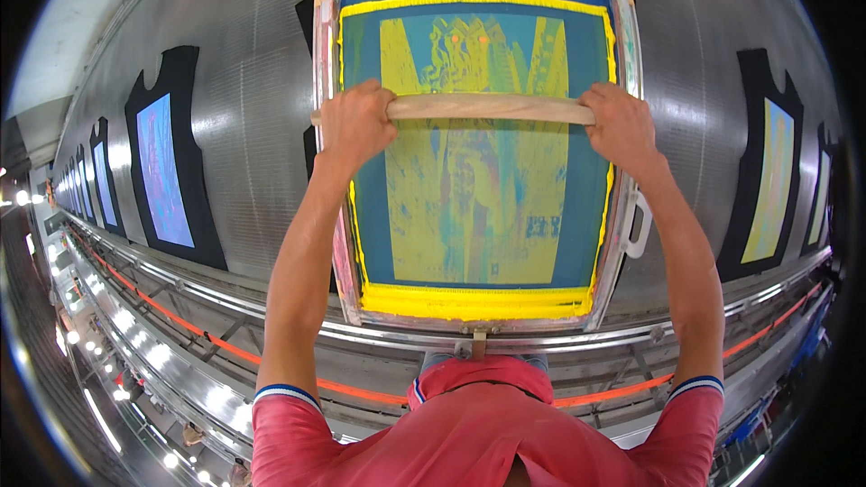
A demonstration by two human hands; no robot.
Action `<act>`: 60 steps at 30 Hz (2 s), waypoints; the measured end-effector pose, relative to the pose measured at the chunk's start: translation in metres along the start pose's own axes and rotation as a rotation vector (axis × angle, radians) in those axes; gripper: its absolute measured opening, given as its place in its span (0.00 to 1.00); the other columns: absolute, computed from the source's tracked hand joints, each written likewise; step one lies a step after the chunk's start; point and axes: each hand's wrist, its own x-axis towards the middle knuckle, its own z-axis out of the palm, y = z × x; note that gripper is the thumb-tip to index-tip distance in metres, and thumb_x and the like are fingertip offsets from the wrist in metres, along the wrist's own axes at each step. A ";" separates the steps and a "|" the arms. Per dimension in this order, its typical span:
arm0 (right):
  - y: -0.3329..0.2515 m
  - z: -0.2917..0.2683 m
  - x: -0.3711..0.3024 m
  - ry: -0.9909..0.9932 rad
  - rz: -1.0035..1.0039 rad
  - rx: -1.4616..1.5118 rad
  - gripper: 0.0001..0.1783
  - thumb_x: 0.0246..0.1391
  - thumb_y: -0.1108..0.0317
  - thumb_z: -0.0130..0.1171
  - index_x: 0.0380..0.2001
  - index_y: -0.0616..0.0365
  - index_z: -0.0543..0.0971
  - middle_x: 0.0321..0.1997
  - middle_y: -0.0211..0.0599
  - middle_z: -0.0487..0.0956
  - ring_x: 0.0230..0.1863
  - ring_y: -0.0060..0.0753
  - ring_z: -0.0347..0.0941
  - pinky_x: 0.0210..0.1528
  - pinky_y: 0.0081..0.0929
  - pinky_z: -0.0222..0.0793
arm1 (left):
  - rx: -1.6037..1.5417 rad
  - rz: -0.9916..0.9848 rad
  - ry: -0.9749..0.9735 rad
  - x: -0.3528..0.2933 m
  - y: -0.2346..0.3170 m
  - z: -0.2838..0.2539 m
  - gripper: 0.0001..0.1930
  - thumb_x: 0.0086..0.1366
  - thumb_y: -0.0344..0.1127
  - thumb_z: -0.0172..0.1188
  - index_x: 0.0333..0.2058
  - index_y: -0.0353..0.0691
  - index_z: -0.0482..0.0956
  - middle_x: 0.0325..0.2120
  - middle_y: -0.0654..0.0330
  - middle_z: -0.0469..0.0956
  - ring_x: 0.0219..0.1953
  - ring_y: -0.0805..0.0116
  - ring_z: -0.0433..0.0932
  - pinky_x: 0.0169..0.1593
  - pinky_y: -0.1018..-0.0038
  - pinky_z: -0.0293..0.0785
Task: The person performs screen printing on a series of black t-shirts laid out on a conveyor. They repeatedly apply yellow ink to a screen, pull it across the fabric with a squeegee, and lift the screen to reveal the printed design.
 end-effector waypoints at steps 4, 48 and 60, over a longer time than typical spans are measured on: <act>-0.023 0.004 -0.050 -0.009 -0.026 0.009 0.09 0.39 0.76 0.60 0.30 0.57 0.79 0.32 0.35 0.76 0.40 0.39 0.76 0.42 0.35 0.75 | -0.006 -0.012 -0.042 -0.055 0.016 0.002 0.11 0.42 0.25 0.61 0.28 0.43 0.85 0.24 0.61 0.76 0.29 0.58 0.79 0.30 0.62 0.73; 0.029 0.065 -0.180 0.400 0.807 0.736 0.16 0.57 0.58 0.58 0.41 0.58 0.81 0.40 0.52 0.81 0.45 0.52 0.76 0.49 0.39 0.67 | -0.089 0.072 -0.077 -0.272 0.175 0.023 0.06 0.43 0.27 0.61 0.25 0.41 0.81 0.29 0.59 0.75 0.40 0.57 0.74 0.47 0.59 0.69; 0.016 0.034 -0.176 0.474 0.881 0.706 0.18 0.59 0.60 0.57 0.37 0.68 0.81 0.28 0.38 0.78 0.33 0.25 0.69 0.40 0.29 0.65 | -0.186 0.101 -0.064 -0.277 0.157 0.012 0.06 0.45 0.29 0.61 0.25 0.40 0.81 0.29 0.57 0.76 0.40 0.56 0.73 0.46 0.60 0.68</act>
